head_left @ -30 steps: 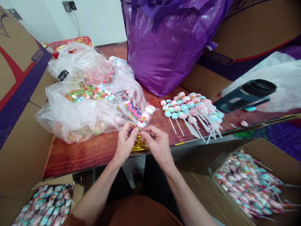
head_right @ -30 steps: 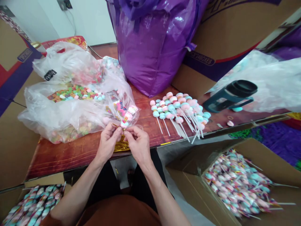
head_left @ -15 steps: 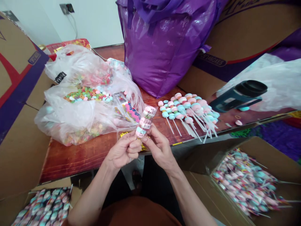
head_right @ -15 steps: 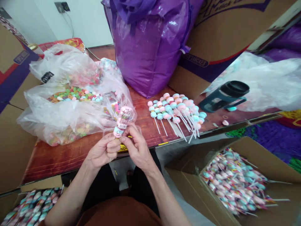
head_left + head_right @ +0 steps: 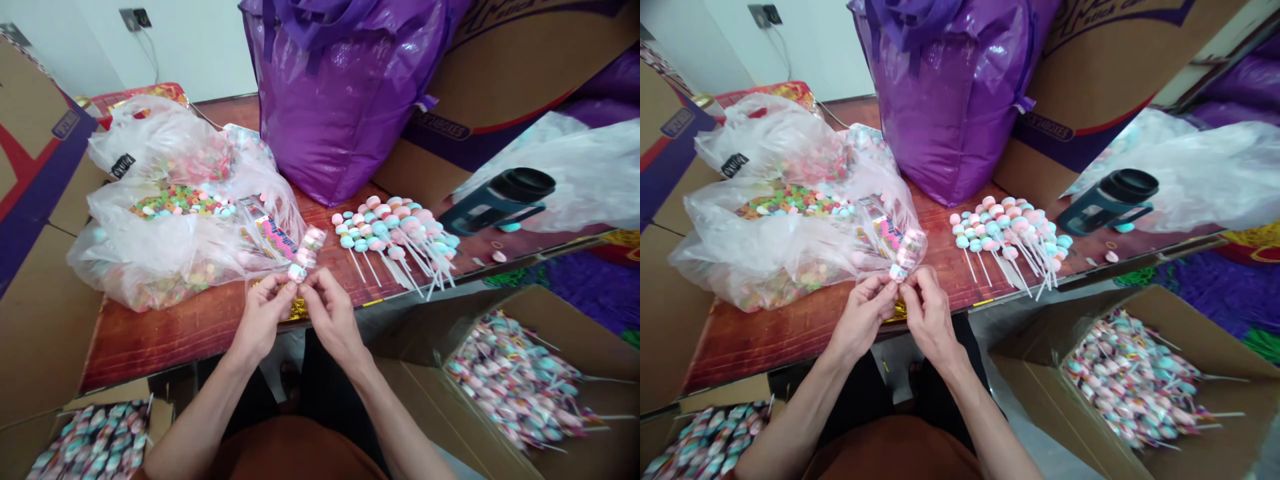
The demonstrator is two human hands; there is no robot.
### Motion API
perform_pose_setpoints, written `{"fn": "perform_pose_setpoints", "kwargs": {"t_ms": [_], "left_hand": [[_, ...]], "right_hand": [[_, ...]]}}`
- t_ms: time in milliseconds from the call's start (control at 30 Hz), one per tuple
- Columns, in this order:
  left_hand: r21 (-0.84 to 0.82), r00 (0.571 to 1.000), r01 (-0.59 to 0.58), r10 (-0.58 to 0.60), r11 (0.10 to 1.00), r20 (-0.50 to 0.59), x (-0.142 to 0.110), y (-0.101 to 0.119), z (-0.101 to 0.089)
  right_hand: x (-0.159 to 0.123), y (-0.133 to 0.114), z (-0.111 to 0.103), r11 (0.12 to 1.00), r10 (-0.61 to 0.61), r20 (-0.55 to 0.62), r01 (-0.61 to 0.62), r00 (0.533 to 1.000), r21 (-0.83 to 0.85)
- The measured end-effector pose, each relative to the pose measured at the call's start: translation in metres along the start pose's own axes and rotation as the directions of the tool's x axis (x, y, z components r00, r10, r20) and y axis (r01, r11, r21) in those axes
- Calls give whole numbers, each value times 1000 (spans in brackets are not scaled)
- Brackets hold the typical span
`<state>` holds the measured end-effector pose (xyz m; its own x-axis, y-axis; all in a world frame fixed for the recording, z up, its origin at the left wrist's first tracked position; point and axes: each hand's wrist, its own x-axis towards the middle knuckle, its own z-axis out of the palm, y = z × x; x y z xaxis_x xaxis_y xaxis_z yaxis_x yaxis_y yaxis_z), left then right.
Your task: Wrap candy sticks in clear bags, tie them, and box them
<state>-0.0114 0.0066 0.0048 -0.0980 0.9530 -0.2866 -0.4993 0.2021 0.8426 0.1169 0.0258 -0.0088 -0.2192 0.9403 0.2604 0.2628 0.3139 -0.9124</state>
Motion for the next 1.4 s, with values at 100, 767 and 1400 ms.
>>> {"fn": "perform_pose_setpoints", "kwargs": {"t_ms": [100,767,1400], "left_hand": [[-213,973,232,-225,949,56,8,8,-1],[34,970,-147,138,989,200,-2,16,22],[865,891,-342,419,367,175,114,30,-2]], "right_hand": [[-1,1,0,959,-263,-68,253,962,-126],[3,-33,-21,998,-34,-276,46,960,37],[-72,62,-109,865,502,-758,-217,416,453]]}}
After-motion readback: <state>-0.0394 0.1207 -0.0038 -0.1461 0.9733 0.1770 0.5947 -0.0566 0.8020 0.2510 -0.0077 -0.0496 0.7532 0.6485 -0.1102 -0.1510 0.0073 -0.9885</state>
